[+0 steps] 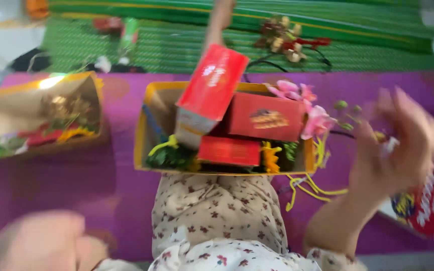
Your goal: The person arranges artificial flowers into a gift basket containing boxes of crackers and cookies. They handle a yellow flower, a pink orchid, a sunflower, and a pink flower, placing them among the items in the basket.
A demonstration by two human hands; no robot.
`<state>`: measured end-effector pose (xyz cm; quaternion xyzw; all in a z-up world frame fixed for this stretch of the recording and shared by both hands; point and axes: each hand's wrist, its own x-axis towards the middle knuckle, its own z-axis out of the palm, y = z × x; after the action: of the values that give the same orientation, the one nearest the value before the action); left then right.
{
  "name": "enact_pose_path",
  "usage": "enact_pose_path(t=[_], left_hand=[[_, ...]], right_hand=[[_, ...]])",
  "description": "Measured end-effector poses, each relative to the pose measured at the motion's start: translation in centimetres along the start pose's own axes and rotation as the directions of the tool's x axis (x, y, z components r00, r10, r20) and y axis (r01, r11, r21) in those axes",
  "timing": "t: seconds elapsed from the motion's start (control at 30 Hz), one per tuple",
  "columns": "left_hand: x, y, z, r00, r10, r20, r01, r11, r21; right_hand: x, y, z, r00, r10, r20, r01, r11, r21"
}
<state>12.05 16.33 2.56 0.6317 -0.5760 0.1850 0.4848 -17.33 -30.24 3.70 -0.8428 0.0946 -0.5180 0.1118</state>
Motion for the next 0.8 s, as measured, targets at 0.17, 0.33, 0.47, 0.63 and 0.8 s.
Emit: enact_pose_path(t=[0.17,0.33,0.47,0.63,0.8], left_hand=[[-0.2,1.8,5.4,0.776,-0.491,-0.396,0.556,0.829,0.062],[-6.4,-3.2,4.2,0.592,-0.617,-0.518,0.775,0.614,0.153],[-9.0,-6.4,2.8,0.496,-0.666,-0.558,0.824,0.563,0.061],[-6.6,-11.3,3.3,0.646,-0.523,-0.556,0.702,0.693,0.164],[-8.3,-22.6,5.1,0.660,-0.550,-0.511,0.751,0.475,0.458]], right_hand=[[-8.8,-5.6,4.5,0.997,0.003,-0.078,0.033,0.891,0.453],[-8.8,-11.7,10.6,0.950,-0.130,0.285,0.095,0.986,0.135],[-10.7,-12.0,12.2,0.938,-0.094,0.334,0.025,0.979,0.204],[-10.6,-12.8,13.2,0.926,-0.114,0.359,0.118,0.993,0.011],[-9.9,-13.3,13.3,0.914,-0.101,0.392,0.132,0.990,-0.053]])
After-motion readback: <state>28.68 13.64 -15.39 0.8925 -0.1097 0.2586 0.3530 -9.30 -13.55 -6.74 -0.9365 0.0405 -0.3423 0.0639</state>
